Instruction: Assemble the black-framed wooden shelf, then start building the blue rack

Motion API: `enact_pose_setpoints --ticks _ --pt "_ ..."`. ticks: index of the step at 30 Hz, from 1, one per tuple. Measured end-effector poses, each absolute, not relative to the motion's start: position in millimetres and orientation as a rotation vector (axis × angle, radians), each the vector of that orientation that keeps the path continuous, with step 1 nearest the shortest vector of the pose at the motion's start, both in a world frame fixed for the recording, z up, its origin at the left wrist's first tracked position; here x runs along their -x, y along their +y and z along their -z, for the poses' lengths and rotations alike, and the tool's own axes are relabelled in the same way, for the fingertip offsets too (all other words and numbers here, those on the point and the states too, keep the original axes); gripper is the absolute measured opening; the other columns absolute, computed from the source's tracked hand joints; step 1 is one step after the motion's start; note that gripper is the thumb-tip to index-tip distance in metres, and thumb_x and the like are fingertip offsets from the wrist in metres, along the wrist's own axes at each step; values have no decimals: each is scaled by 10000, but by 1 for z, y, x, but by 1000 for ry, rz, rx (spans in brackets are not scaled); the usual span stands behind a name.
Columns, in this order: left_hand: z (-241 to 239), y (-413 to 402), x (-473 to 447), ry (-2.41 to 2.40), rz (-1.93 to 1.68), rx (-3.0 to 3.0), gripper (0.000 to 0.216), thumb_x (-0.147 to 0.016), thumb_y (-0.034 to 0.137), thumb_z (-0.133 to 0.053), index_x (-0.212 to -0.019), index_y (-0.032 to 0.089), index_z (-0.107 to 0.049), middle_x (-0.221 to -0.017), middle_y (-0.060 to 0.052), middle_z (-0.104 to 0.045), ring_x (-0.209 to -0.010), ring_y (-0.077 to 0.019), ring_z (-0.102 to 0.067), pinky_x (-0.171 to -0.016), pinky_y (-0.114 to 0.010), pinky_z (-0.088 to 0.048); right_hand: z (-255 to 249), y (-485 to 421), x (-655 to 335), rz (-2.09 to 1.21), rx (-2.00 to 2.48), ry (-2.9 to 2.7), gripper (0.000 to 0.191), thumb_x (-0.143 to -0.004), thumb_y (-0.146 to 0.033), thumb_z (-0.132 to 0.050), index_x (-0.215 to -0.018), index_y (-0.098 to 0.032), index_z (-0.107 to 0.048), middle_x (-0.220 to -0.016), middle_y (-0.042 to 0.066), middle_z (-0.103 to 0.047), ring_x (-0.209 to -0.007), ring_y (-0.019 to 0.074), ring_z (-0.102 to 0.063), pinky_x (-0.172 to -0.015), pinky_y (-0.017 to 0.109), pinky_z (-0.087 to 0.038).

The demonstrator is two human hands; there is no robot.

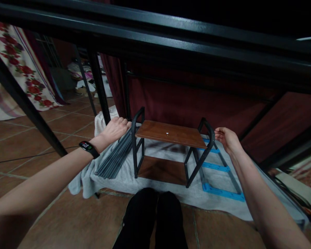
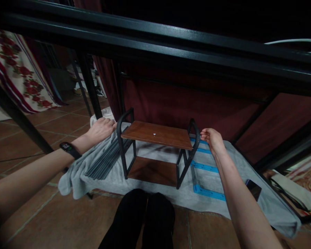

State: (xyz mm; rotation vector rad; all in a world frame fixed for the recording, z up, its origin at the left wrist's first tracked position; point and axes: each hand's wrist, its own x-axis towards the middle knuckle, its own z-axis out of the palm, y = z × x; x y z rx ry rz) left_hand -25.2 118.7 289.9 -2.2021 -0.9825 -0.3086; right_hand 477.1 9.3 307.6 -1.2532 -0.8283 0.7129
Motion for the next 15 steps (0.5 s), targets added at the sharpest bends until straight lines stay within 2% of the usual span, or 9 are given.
enact_pose_setpoints --ticks 5,9,12,15 --pt "-291 121 24 -1127 263 2235 280 -899 79 -366 -988 113 -629 -777 -158 -659 -719 -274 -613 -668 -373 -377 -310 12 -477 -700 1268 -869 100 -718 -153 -546 -761 -159 -636 -683 26 -647 -510 77 -567 -493 166 -508" --pt "-297 115 25 -1321 314 2230 223 -935 166 -382 -1004 124 -590 -747 -111 -652 -701 -245 -611 -677 -334 -375 -314 13 -475 -693 1284 -870 90 -705 -122 -564 -765 -170 -611 -683 16 -641 -504 76 -560 -489 171 -505" --pt "-306 115 26 -1504 450 2223 256 -973 304 -384 -1034 138 -570 -702 -46 -605 -673 -217 -569 -687 -319 -370 -319 14 -474 -700 1298 -879 94 -718 -115 -574 -784 -173 -608 -691 14 -636 -510 74 -553 -494 170 -500" --pt "-316 125 22 -1773 810 2345 417 -961 497 -417 -899 123 -589 -597 3 -522 -651 -190 -521 -713 -316 -379 -325 15 -471 -735 1312 -918 67 -770 -146 -563 -793 -164 -623 -694 20 -631 -522 75 -552 -501 168 -490"
